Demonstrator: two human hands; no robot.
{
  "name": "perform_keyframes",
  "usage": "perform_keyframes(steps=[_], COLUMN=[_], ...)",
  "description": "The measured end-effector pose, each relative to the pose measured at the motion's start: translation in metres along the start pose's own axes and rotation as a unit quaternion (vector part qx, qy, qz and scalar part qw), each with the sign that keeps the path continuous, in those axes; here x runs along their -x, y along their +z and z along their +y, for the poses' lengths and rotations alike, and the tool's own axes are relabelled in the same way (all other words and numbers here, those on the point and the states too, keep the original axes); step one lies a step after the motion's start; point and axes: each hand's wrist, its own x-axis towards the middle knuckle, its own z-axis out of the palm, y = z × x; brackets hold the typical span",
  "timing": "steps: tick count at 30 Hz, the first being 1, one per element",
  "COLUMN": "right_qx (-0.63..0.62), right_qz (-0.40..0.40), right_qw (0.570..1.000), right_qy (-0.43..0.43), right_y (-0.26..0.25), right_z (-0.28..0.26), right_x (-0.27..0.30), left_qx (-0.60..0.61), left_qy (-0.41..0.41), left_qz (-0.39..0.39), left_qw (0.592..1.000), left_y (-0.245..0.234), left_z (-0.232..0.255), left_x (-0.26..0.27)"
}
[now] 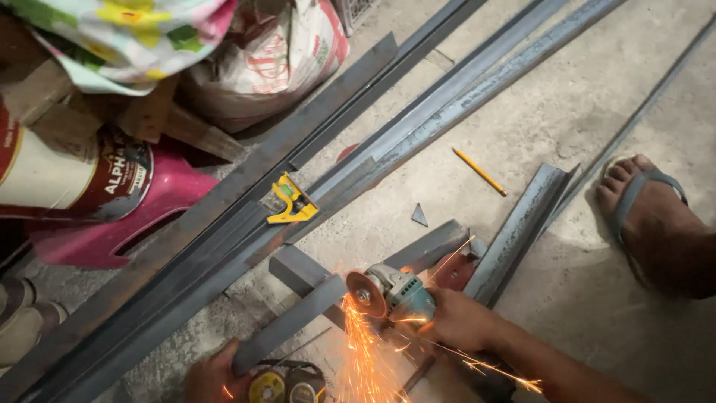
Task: Cutting metal profiles using a handheld angle grinder on a workshop floor.
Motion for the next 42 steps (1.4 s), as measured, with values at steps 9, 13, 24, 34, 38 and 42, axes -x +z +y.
perform_keyframes(steps=[9,13,24,34,38,42], right_qx=[-0.033,-0.057,-0.094,0.105,0.349,0.009], right_qz=[-0.045,-0.063,-0.058,-0.044,-0.018,-0.062], right_qw=[0.997,0.993,0.993,0.975,0.807,0.994], right_qy=[-0.048,-0.085,0.034,-0.19,-0.476,0.089], right_y=[-0.002,-0.006,-0.008,-0.012,-0.004,-0.019], right_z=[0.048,0.044,0.025,0.061,0.118,0.007], right_x=[-0.034,-0.043,-0.038,-0.057,-0.089,-0.032], left_qx=[-0.013,-0.026,0.022,-0.018,-0.011,-0.071], left_qy=[-0.033,0.01,0.077,-0.002,0.015,0.019], left_qz=[-0.05,-0.015,0.101,-0.099,-0.076,-0.038], left_qw=[0.998,0.999,0.992,0.995,0.997,0.997], left_y=[0.001,0.01,0.046,-0.008,-0.004,-0.008], left_z=[0.002,-0.003,-0.022,0.012,0.009,0.014], left_x=[0.0,0.0,-0.024,0.006,0.005,0.013])
